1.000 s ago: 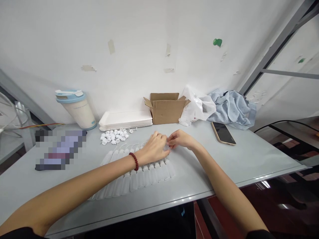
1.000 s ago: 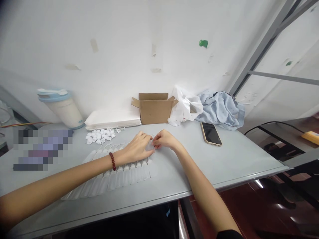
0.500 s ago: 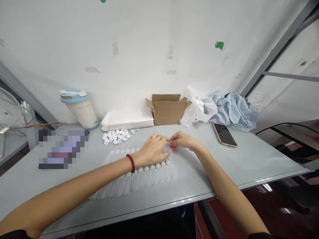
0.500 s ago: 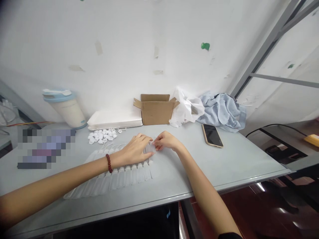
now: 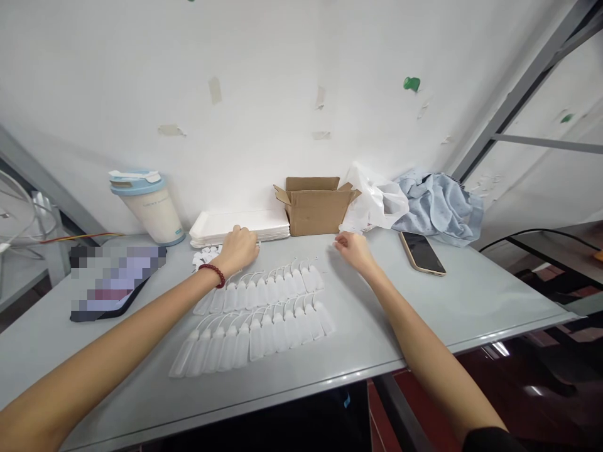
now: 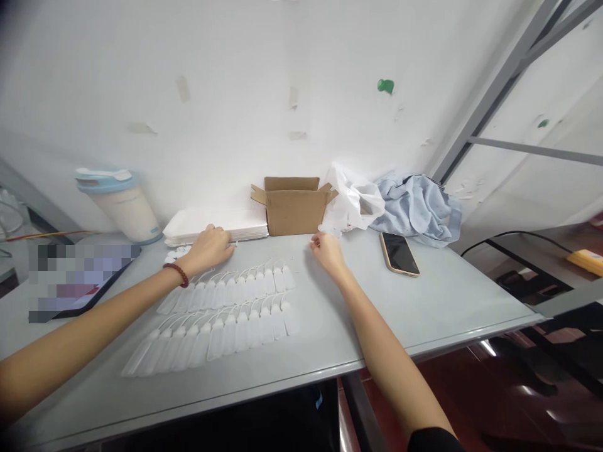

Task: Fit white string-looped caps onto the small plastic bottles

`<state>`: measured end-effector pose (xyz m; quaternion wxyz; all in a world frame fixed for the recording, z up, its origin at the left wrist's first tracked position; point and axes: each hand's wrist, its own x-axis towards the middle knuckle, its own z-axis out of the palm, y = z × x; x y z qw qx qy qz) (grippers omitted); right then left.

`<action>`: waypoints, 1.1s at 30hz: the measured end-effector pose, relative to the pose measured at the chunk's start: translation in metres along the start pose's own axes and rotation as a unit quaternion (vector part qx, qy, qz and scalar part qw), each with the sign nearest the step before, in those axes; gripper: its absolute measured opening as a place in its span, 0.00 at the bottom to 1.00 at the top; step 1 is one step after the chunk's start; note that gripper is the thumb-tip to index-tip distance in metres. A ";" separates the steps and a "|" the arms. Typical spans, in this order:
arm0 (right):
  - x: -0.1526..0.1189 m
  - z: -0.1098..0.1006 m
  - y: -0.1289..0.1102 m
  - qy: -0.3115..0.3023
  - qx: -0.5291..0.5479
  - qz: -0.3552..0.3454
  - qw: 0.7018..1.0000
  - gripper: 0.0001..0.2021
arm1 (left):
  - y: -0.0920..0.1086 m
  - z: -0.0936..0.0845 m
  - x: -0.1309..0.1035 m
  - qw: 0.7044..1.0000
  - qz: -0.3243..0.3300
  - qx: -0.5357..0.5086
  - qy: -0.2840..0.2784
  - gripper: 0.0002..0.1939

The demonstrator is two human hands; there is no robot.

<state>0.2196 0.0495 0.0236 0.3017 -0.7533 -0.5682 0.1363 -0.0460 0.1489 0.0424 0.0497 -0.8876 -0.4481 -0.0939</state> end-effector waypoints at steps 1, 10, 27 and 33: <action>0.003 0.000 0.004 0.033 -0.036 -0.006 0.999 0.14 | -0.002 0.002 0.001 1.000 -0.008 0.000 -0.004 0.09; 0.012 0.004 0.022 0.069 -0.245 -0.055 0.966 0.20 | -0.006 0.006 0.002 0.997 -0.027 -0.070 0.005 0.11; 0.020 0.014 0.033 0.092 -0.308 -0.041 0.946 0.18 | -0.021 -0.023 -0.080 0.898 -0.126 -0.379 0.184 0.14; 0.022 0.015 0.041 0.108 -0.297 -0.053 0.947 0.18 | -0.024 -0.023 -0.083 0.881 -0.135 -0.393 0.223 0.14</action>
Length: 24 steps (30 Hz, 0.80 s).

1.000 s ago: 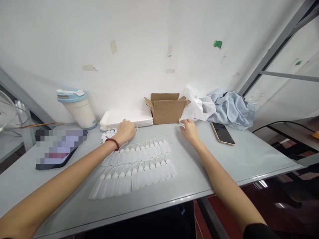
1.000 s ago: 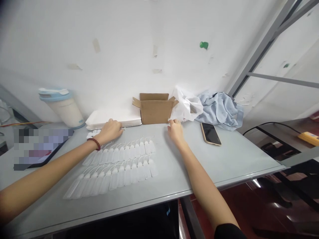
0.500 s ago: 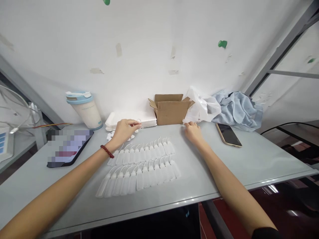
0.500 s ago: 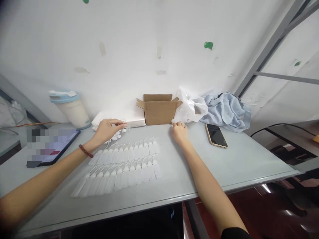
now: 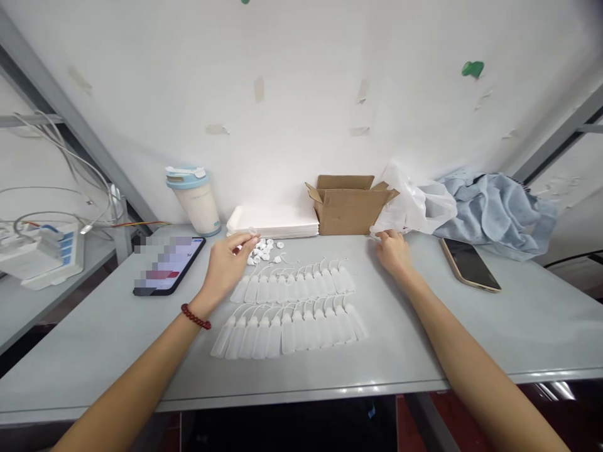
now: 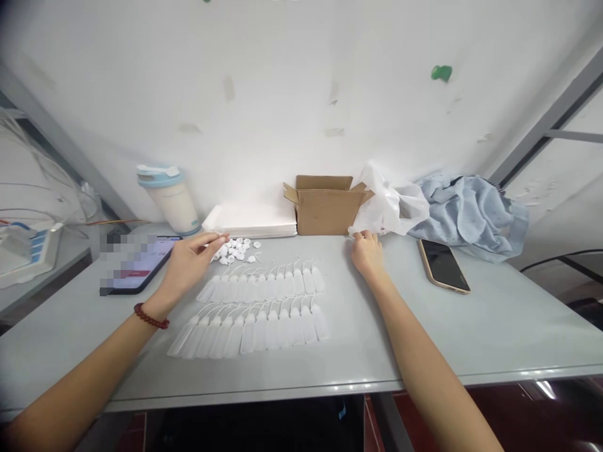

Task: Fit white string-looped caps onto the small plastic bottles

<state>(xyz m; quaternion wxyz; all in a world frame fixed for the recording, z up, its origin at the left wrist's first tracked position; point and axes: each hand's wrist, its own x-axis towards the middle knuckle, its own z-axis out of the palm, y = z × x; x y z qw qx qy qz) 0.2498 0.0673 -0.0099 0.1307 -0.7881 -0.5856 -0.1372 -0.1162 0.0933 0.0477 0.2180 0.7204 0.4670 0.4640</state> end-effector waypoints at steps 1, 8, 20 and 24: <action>0.000 0.001 0.001 0.003 0.002 0.001 1.000 0.17 | 0.001 0.001 0.000 1.000 0.001 0.001 0.000 0.13; 0.002 0.011 0.007 0.012 0.021 -0.010 1.000 0.18 | 0.007 0.004 -0.006 0.998 0.004 0.003 -0.060 0.13; 0.003 0.012 0.003 -0.009 0.038 -0.009 0.999 0.17 | 0.017 0.019 -0.021 0.936 0.110 0.140 -0.305 0.14; 0.002 0.011 0.002 -0.021 0.047 -0.008 0.999 0.16 | 0.019 0.016 -0.019 0.956 0.103 0.112 -0.249 0.13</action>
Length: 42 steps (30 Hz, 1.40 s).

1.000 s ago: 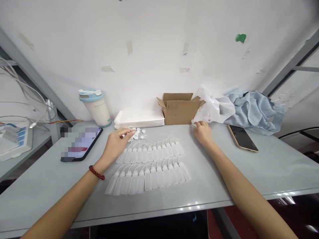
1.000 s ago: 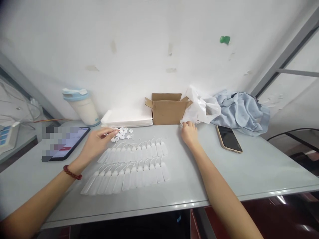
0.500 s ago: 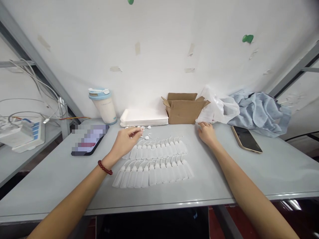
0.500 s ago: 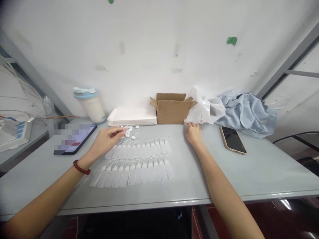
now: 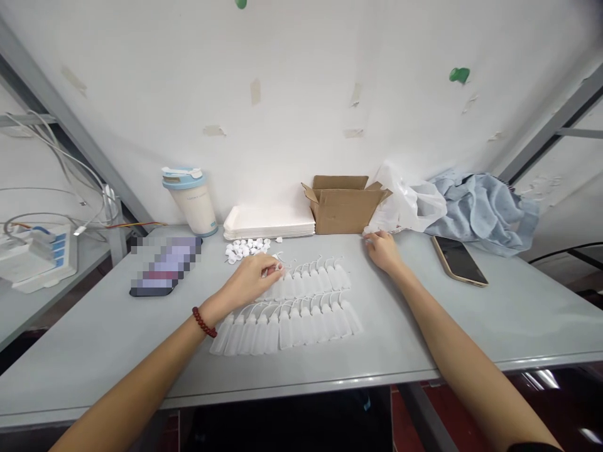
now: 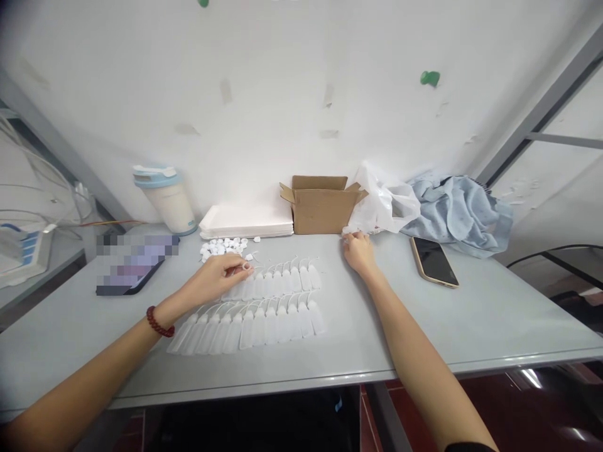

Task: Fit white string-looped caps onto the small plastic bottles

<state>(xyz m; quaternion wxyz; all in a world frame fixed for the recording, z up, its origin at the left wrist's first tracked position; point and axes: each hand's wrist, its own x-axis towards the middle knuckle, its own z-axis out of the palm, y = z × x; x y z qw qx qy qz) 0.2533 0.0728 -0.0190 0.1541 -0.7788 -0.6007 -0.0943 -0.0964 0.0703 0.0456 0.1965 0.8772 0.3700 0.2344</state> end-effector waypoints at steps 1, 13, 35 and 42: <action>0.000 -0.001 0.000 -0.001 0.002 0.002 1.000 0.16 | 0.000 -0.001 0.001 0.999 -0.005 -0.007 0.032 0.13; -0.006 -0.025 -0.012 0.034 0.041 -0.017 0.998 0.15 | -0.028 0.003 0.033 0.987 -0.118 -0.012 0.112 0.16; -0.075 -0.051 -0.117 0.164 0.256 -0.399 0.865 0.14 | 0.034 0.012 -0.014 0.997 0.059 -0.046 0.005 0.16; -0.077 -0.050 -0.117 0.172 0.230 -0.407 0.867 0.16 | 0.037 0.015 -0.018 0.994 0.107 -0.009 0.001 0.14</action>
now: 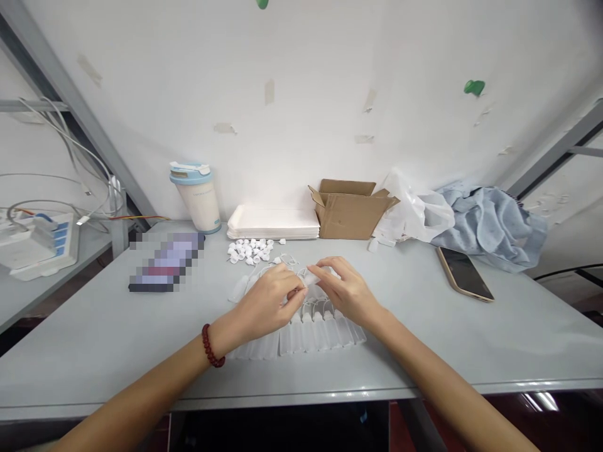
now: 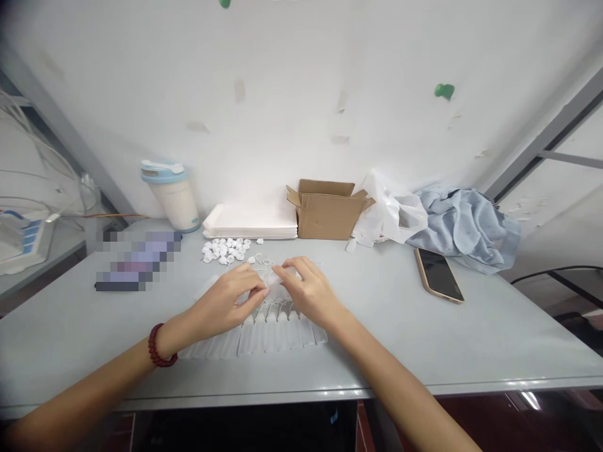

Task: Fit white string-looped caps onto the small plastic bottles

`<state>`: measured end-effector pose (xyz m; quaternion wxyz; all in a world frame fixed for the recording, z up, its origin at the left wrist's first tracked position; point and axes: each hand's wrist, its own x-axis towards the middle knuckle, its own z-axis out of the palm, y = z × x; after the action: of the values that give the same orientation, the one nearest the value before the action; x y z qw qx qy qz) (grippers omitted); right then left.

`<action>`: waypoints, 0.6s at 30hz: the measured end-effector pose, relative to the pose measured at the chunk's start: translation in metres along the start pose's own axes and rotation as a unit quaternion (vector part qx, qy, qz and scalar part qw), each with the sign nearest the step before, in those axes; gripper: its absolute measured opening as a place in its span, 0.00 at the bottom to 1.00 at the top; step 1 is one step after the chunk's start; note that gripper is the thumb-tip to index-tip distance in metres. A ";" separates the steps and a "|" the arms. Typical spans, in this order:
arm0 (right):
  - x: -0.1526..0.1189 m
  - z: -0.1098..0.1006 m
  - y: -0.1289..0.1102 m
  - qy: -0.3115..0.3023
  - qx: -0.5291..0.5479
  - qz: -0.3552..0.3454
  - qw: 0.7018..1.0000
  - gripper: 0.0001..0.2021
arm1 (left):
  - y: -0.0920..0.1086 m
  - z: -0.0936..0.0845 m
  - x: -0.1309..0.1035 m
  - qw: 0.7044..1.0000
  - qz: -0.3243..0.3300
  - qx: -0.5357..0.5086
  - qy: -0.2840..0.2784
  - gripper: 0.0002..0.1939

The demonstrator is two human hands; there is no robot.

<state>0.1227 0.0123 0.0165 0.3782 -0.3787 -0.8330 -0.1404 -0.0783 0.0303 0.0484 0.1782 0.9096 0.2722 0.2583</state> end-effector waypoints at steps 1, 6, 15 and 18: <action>0.000 0.000 0.000 0.001 0.001 -0.004 1.000 0.17 | 0.001 0.000 0.000 1.000 0.008 0.010 0.000 0.13; -0.001 0.001 -0.001 -0.001 0.024 -0.002 1.000 0.18 | 0.001 0.000 0.000 0.998 0.035 0.054 0.011 0.15; -0.002 0.000 -0.002 0.006 0.034 -0.010 0.999 0.20 | 0.003 0.001 0.000 0.998 0.002 -0.009 0.067 0.08; -0.003 0.001 -0.002 0.027 0.003 -0.023 0.999 0.18 | 0.005 0.001 -0.001 0.997 0.000 -0.020 0.075 0.07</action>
<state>0.1217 0.0097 0.0144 0.3987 -0.3547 -0.8310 -0.1570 -0.0764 0.0253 0.0500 0.1753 0.8842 0.2795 0.3307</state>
